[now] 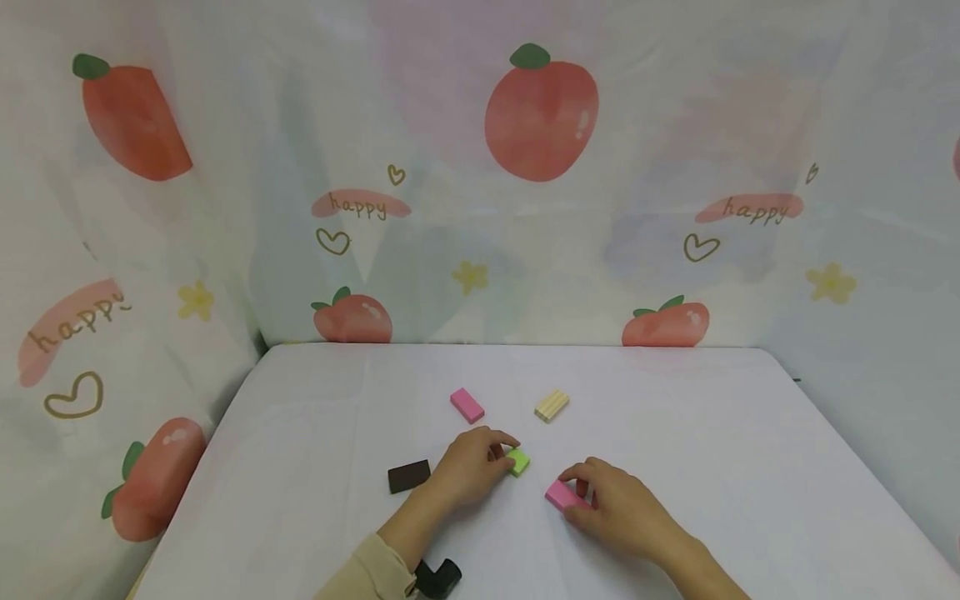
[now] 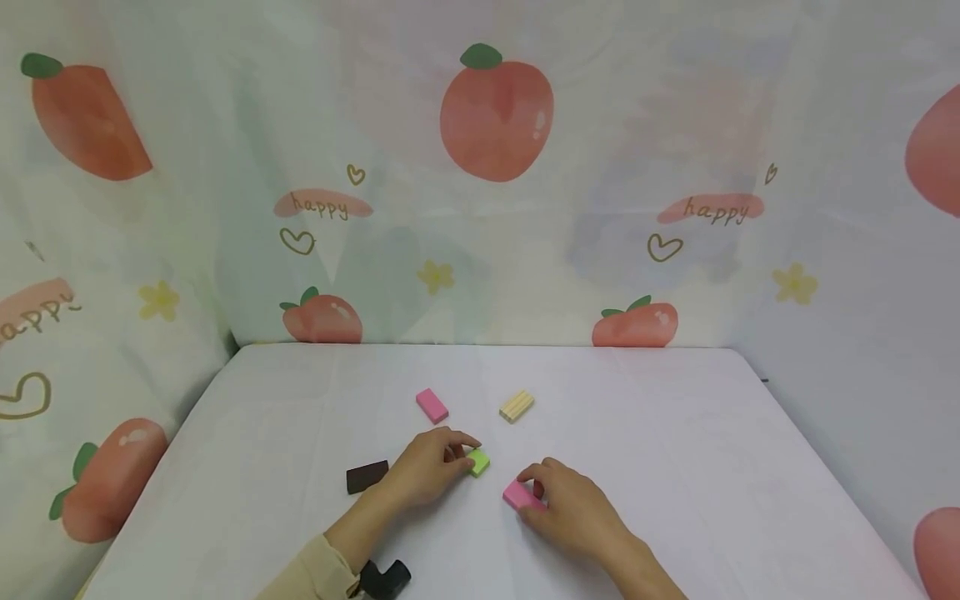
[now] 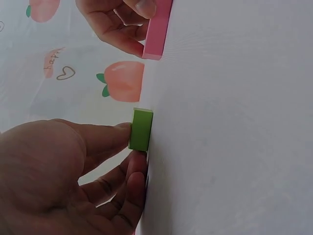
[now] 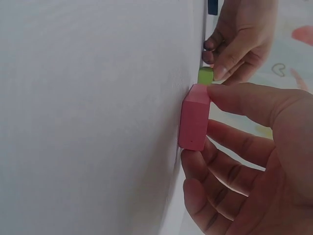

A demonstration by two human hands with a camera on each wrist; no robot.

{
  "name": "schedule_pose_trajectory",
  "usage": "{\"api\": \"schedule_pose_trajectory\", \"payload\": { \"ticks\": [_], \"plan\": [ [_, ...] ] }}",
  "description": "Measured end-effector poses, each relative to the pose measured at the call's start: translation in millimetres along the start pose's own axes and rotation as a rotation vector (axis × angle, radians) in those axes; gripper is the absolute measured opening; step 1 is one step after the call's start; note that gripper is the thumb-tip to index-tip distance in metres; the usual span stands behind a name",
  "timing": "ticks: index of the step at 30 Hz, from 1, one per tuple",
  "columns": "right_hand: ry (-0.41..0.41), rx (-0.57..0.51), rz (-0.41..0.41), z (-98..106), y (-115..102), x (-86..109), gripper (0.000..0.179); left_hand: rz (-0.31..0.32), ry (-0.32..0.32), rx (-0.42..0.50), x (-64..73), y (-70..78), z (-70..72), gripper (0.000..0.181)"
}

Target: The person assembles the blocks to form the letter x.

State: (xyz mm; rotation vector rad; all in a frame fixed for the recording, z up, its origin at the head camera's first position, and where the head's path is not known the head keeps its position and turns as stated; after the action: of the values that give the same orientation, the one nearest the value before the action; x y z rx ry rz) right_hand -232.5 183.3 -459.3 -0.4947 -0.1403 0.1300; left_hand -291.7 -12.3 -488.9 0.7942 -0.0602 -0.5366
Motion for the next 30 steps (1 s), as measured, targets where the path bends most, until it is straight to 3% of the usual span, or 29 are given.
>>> {"api": "schedule_pose_trajectory", "payload": {
  "ticks": [12, 19, 30],
  "plan": [
    [0.020, 0.019, 0.030, -1.0, -1.7, 0.6, 0.031, -0.020, 0.024, 0.033, 1.8, -1.9, 0.0, 0.024],
    [0.016, 0.034, -0.004, -0.8, 0.3, 0.0, 0.032, -0.001, 0.029, 0.044, 1.9, -3.1, -1.9, 0.024],
    [0.009, 0.022, 0.009, -1.6, -0.9, 1.0, 0.032, -0.003, 0.030, 0.054, 2.5, -5.0, -2.0, 0.024]
  ]
}}
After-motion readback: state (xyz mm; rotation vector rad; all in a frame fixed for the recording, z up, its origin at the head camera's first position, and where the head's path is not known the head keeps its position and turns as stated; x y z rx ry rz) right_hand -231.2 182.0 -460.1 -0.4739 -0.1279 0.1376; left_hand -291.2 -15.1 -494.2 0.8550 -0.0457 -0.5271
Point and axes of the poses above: each hand's wrist, its own x-axis away from the middle knuckle, its own z-axis out of the back of the hand, y = z × x, the point moved 7 cm from there along -x, towards the middle knuckle, and after that the axes turned 13 degrees about -z, right-handed, at the moved point
